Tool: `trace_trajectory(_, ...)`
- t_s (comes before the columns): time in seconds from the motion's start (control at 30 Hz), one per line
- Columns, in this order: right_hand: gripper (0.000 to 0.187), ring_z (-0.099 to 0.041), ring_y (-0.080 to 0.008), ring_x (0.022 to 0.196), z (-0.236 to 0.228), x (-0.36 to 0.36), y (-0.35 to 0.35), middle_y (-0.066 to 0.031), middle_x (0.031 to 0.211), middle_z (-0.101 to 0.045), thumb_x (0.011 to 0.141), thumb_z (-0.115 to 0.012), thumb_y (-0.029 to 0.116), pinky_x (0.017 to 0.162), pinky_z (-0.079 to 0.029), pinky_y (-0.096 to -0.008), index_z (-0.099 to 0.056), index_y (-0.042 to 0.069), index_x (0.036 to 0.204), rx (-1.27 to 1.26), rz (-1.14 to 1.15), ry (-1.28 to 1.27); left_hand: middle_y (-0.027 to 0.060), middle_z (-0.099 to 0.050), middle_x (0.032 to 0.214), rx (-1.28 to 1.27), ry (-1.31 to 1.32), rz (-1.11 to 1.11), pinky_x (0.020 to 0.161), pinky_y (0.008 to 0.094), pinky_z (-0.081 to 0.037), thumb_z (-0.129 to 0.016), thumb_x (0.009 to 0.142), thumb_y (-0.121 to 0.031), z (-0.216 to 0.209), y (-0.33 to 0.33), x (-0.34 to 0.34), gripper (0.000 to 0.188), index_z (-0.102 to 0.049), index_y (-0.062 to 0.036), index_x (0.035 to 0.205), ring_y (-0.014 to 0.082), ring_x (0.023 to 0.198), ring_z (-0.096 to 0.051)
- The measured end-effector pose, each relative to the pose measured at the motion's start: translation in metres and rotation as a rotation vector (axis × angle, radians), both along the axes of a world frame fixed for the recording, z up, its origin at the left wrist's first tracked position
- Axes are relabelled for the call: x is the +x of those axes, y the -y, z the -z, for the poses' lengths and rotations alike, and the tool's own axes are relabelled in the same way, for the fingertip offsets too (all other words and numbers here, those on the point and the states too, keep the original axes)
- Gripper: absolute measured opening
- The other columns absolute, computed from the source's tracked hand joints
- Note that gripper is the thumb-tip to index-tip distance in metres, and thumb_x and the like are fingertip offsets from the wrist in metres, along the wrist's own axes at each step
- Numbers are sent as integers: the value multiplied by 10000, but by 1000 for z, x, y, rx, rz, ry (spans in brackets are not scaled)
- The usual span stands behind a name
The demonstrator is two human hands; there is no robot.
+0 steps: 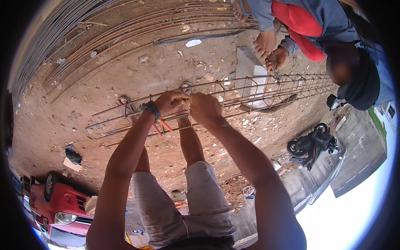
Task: The person squats on the ground and uses pliers to twist wire ties around the intersections of a rebar mesh. Another person works alongside on a similar section of the mesh.
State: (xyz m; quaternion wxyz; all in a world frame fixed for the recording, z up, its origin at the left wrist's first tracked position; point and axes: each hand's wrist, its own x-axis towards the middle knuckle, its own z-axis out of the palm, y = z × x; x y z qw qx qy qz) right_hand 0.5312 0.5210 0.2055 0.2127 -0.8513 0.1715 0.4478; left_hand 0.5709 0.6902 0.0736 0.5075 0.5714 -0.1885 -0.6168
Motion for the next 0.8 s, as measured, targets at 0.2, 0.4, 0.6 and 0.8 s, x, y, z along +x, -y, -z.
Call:
trace_trajectory(0.2, 209, -686, -308, 837, 45, 37, 26, -128, 901, -655, 862, -544, 61, 751, -565, -430, -688, 68, 1013, -31, -421, 278, 108, -702, 931, 120, -79, 60, 720, 324, -510, -649, 937, -135, -7, 11, 11, 153, -677, -31, 1046, 168, 820, -644)
trace_trajectory(0.4, 187, -699, -295, 815, 41, -14, -3, -201, 909, -706, 835, -553, 90, 745, -565, -413, -708, 2, 893, -55, -354, -210, 22, -644, 854, -7, -297, -67, 644, 265, -453, -637, 952, -126, 13, 6, -4, 98, -656, -42, 999, 87, 749, -551)
trace_trajectory(0.6, 161, -710, -285, 883, 57, 56, 41, -202, 874, -705, 818, -651, 166, 769, -537, -429, -715, 30, 875, 96, -38, -257, 100, -692, 891, 28, -60, 29, 740, 335, -511, -661, 905, -167, 19, 12, 2, 180, -661, -37, 1029, 164, 809, -639)
trace_trajectory(0.8, 164, -573, -319, 916, -11, 15, -70, -119, 906, -561, 781, -640, 103, 792, -432, -477, -554, 65, 915, -171, -27, 637, 179, -718, 1039, 181, 274, 189, 868, 403, -534, -629, 902, -171, -5, -7, -3, 325, -641, -74, 1213, 298, 967, -698)
